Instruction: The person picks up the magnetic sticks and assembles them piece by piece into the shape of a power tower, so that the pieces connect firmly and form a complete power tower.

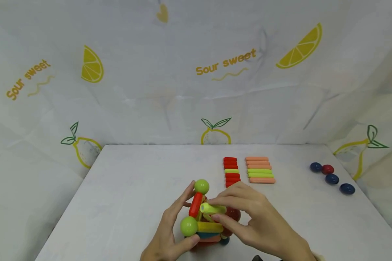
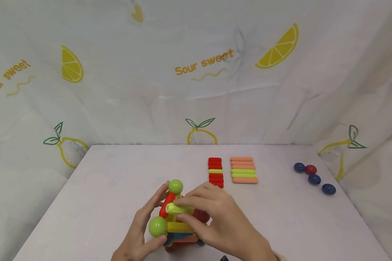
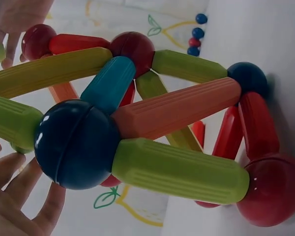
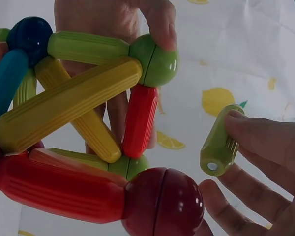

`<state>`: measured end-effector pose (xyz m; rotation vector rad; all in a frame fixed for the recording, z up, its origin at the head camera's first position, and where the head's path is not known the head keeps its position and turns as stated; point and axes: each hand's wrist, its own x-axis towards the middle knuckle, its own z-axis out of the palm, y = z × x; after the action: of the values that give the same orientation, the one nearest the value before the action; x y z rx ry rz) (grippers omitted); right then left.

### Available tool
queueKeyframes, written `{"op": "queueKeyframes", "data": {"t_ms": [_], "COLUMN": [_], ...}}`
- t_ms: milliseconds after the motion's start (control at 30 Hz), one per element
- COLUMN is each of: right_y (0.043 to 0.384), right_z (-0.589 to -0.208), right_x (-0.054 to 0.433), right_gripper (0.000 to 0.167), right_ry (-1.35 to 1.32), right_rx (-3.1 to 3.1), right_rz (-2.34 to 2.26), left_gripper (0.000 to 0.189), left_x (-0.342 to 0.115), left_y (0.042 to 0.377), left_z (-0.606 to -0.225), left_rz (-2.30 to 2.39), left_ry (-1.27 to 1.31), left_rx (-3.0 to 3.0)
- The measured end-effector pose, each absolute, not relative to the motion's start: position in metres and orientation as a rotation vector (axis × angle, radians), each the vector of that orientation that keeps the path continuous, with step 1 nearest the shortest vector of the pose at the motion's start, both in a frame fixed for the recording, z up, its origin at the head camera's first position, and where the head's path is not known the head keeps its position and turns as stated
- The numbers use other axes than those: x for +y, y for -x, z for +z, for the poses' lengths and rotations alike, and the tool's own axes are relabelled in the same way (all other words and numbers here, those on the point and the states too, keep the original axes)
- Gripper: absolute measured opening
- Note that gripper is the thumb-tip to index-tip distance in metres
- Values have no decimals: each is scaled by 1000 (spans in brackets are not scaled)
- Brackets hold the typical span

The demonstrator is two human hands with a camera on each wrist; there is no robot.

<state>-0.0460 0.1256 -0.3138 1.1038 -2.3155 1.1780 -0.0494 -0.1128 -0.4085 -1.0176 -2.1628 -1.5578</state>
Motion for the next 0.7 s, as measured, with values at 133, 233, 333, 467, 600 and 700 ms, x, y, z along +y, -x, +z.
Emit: {"op": "queueKeyframes", "data": {"t_ms": [133, 233, 333, 467, 600, 700], "right_y": [45, 44, 44, 43, 44, 45], "right_z": [-316, -316, -316, -316, -316, -317], "right_x": [121, 120, 120, 121, 121, 120], "right_gripper": [31, 32, 32, 33, 29, 26], "right_ry": [-1137, -1111, -1104, -1116, -1163, -1202], "right_rx": [-2340, -2402, -2441, -2433, -2430, -2436], "right_rz": [1107, 1024, 912, 794, 767, 751], "left_gripper": [86, 86, 85, 85, 82, 79], "left_x": [-113, -113, -112, -112, -113, -113], "left_y": [49, 48, 46, 45, 44, 44], "left_z": [-411, -412, -411, -411, -411, -411], "left_rz": [-1557, -1527, -1503, -1491, -1479, -1467], "left_ry": [1003, 993, 985, 968, 960, 940], "left_rx": [-2131, -2115, -2118, -2131, -2129, -2136]}}
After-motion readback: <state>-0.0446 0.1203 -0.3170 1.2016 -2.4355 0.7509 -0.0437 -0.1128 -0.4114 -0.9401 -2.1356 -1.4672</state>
